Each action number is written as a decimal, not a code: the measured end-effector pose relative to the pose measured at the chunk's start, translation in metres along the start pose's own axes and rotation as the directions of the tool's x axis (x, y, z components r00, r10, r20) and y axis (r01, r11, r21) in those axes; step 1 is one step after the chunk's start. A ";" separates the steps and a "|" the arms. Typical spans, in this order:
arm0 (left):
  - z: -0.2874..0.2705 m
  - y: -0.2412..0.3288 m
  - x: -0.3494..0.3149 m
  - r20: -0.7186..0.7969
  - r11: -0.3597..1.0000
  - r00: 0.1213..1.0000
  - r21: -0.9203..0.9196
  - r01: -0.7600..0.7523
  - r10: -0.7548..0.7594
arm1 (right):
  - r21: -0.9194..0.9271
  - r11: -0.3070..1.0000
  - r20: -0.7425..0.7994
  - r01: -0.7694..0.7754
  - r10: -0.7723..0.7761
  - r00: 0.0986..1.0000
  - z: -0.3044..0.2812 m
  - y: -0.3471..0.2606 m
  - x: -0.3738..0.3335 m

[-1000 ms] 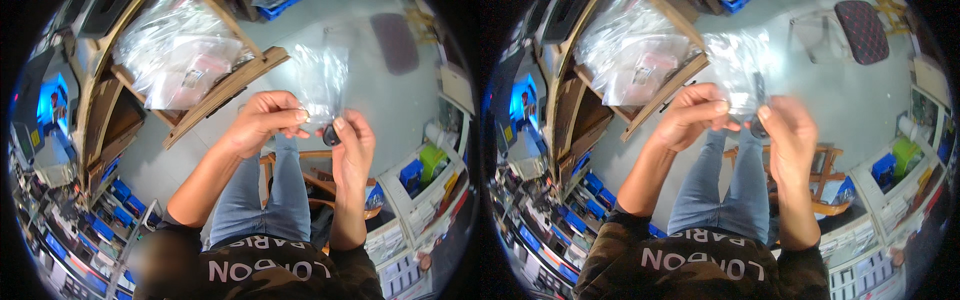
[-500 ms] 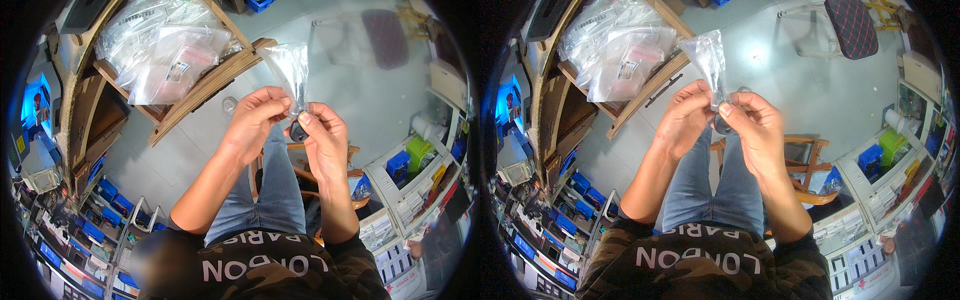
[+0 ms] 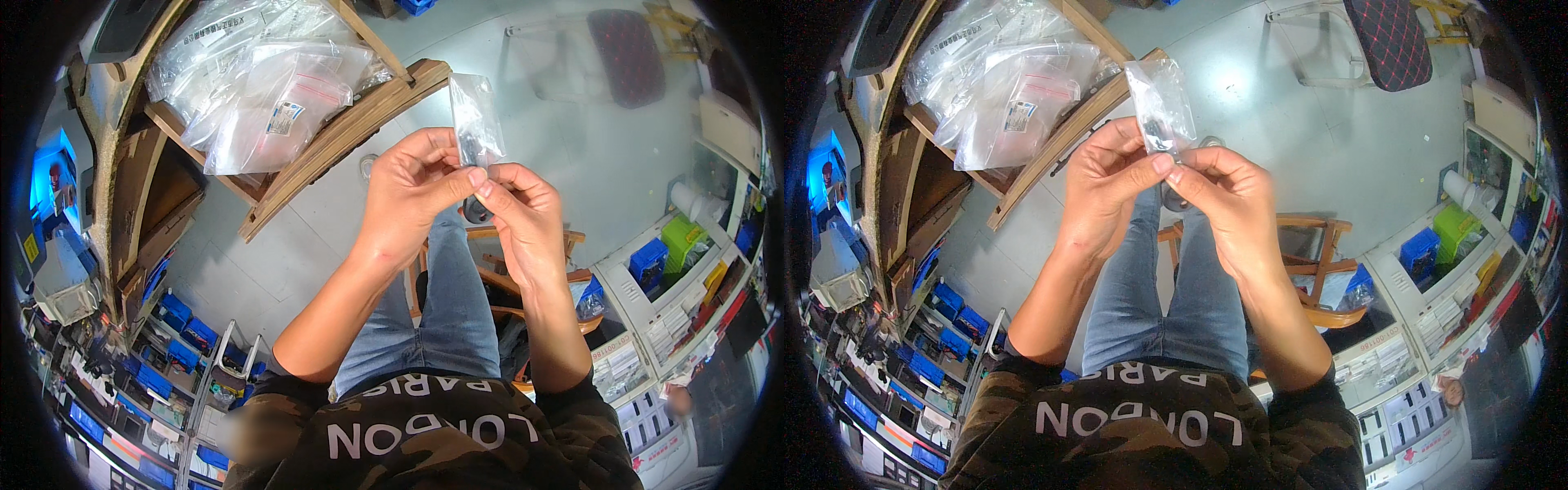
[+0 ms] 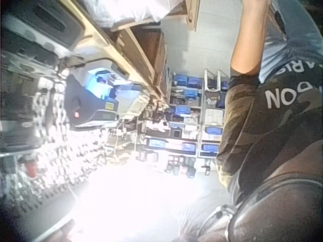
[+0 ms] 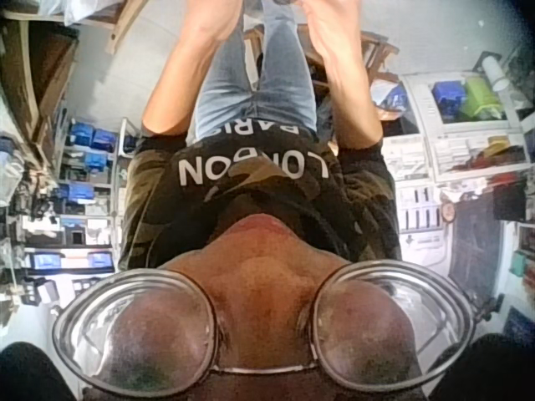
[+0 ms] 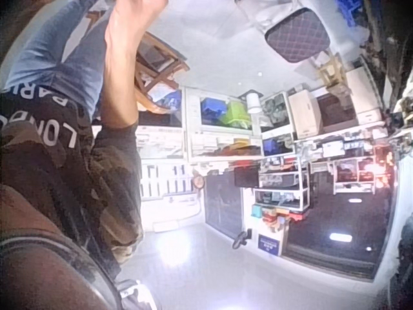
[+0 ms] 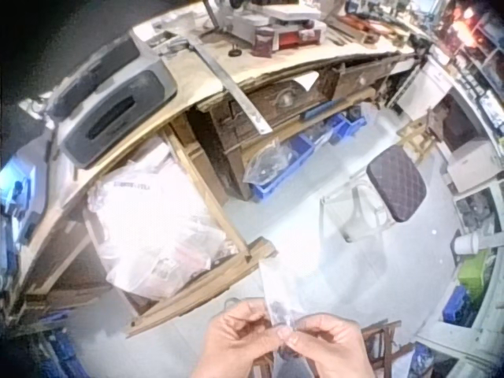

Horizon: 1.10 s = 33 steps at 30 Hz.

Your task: The person compares two metal key blanks, then inserts one into a black key head. They use a small metal tool to adjust the key head, place the assembled key into a plastic bag, and retrieve another bag from a drawer.

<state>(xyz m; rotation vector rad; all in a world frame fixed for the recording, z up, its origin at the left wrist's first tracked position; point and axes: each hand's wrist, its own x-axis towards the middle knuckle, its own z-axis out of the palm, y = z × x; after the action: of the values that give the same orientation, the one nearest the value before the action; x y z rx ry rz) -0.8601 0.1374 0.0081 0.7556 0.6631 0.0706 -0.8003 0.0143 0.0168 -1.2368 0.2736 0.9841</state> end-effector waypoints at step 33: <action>-0.012 -0.008 0.008 0.722 -0.418 0.550 0.692 -0.589 0.420 | 0.082 0.997 -0.065 -0.016 0.021 0.998 -0.023 0.002 -0.006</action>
<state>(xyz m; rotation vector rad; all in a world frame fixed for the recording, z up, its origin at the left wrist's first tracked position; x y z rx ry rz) -0.8622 0.1412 -0.0081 2.6467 -0.0812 0.5152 -0.7981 -0.0091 0.0115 -1.1957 0.3732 0.9406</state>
